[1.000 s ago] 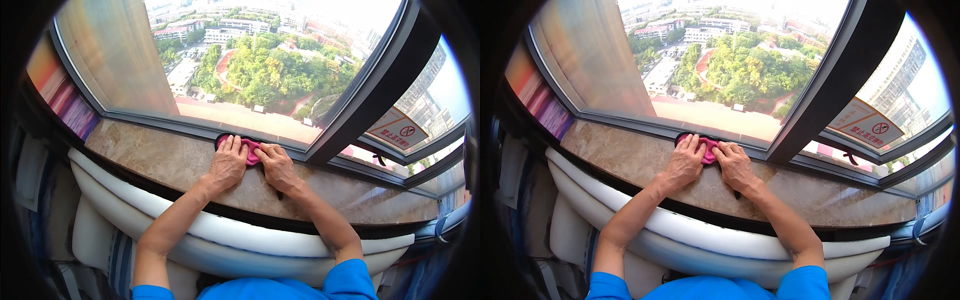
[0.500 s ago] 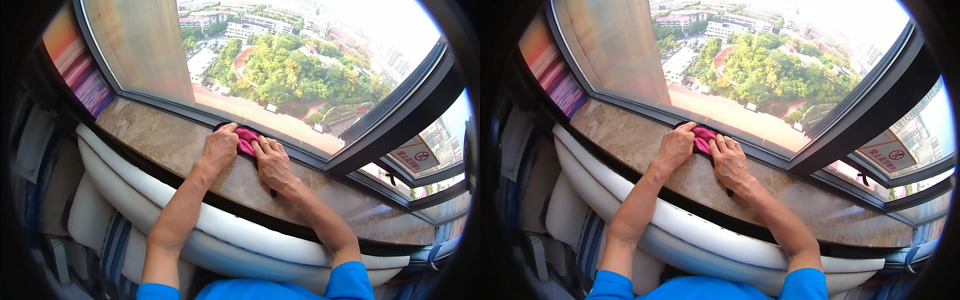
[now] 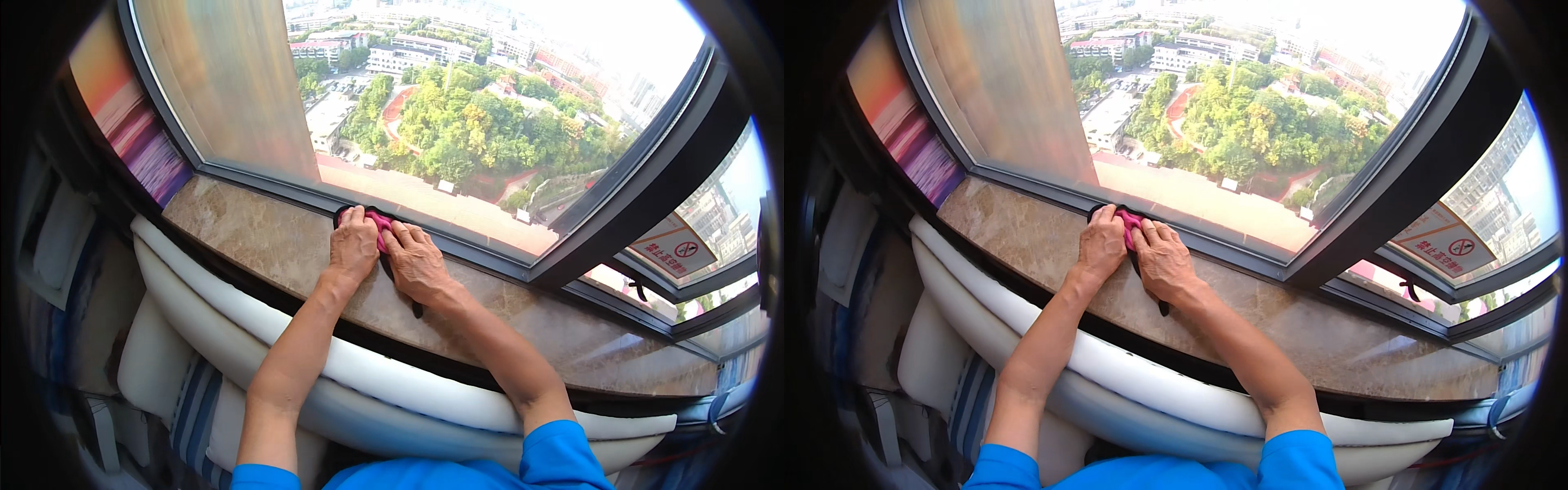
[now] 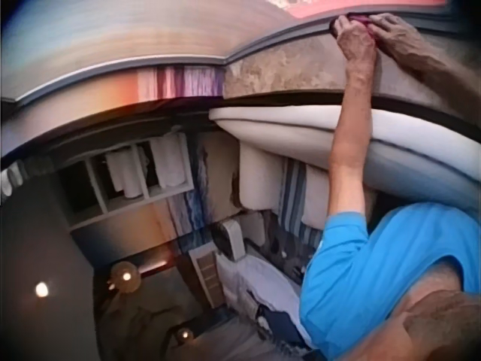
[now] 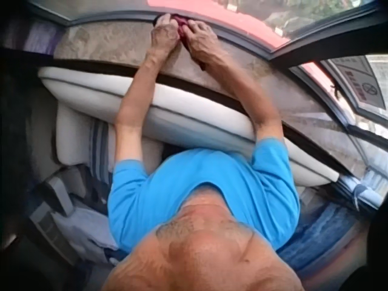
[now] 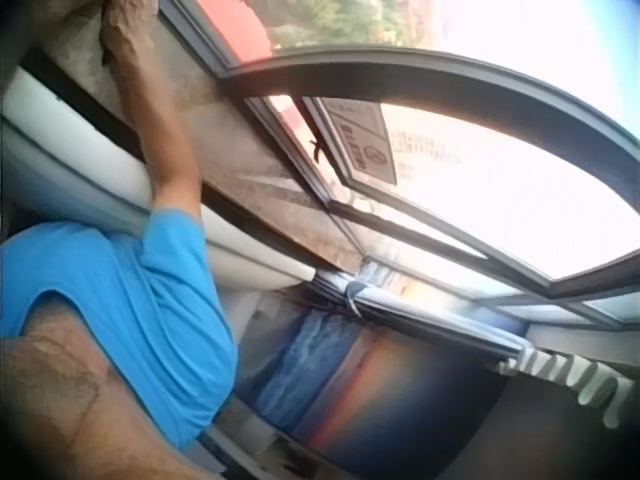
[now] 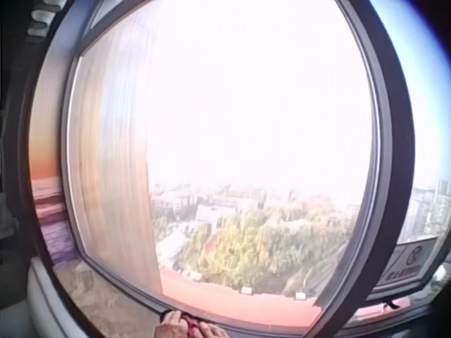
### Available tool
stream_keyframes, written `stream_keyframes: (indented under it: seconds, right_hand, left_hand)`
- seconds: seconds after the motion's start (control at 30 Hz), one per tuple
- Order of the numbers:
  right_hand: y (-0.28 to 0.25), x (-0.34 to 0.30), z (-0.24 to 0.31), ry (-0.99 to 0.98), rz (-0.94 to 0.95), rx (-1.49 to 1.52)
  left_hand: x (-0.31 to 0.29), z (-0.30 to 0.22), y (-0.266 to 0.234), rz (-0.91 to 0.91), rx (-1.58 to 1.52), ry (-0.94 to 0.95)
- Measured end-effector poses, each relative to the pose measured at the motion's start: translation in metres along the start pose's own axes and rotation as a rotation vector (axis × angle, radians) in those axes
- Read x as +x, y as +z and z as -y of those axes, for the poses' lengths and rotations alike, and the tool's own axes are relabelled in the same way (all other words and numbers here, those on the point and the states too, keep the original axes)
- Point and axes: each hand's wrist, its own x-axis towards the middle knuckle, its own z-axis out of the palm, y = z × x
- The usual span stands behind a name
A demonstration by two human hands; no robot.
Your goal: The person wipes a blue and white striped cushion and a white upholstered headboard with a pink cloth, then cleans the window sill and window frame. The person uses consistent wiping motions across all surfaces.
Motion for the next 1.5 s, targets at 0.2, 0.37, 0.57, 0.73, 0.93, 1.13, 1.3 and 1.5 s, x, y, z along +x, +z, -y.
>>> stream_keyframes:
  seconds: [0.2,0.37,0.57,0.73,0.93,1.13,1.3,1.5]
  right_hand:
    - [-0.072,-0.093,-0.04,0.14,0.039,-0.089]
    - [-0.105,-0.169,-0.063,0.308,-0.014,-0.133]
    - [-0.11,-0.158,-0.07,0.296,-0.053,-0.143]
    - [-0.102,-0.156,-0.071,0.268,-0.065,-0.118]
    - [-0.1,-0.159,-0.075,0.275,-0.046,-0.097]
    - [-0.099,-0.164,-0.082,0.26,-0.071,-0.035]
    - [-0.105,-0.188,-0.09,0.187,-0.174,-0.082]
    - [-0.136,-0.255,-0.119,0.205,-0.272,-0.066]
  left_hand:
    - [0.0,-0.071,-0.003,0.18,-0.111,0.353]
    - [-0.005,-0.139,0.018,0.167,-0.165,0.685]
    - [-0.004,-0.168,0.026,0.019,-0.007,0.707]
    - [-0.005,-0.164,0.025,0.032,0.001,0.692]
    - [0.0,-0.164,0.013,0.038,-0.065,0.682]
    - [-0.006,-0.193,0.022,0.17,0.098,0.522]
    - [-0.016,-0.23,0.03,0.174,0.101,0.46]
    - [-0.032,-0.255,0.027,0.153,0.118,0.435]
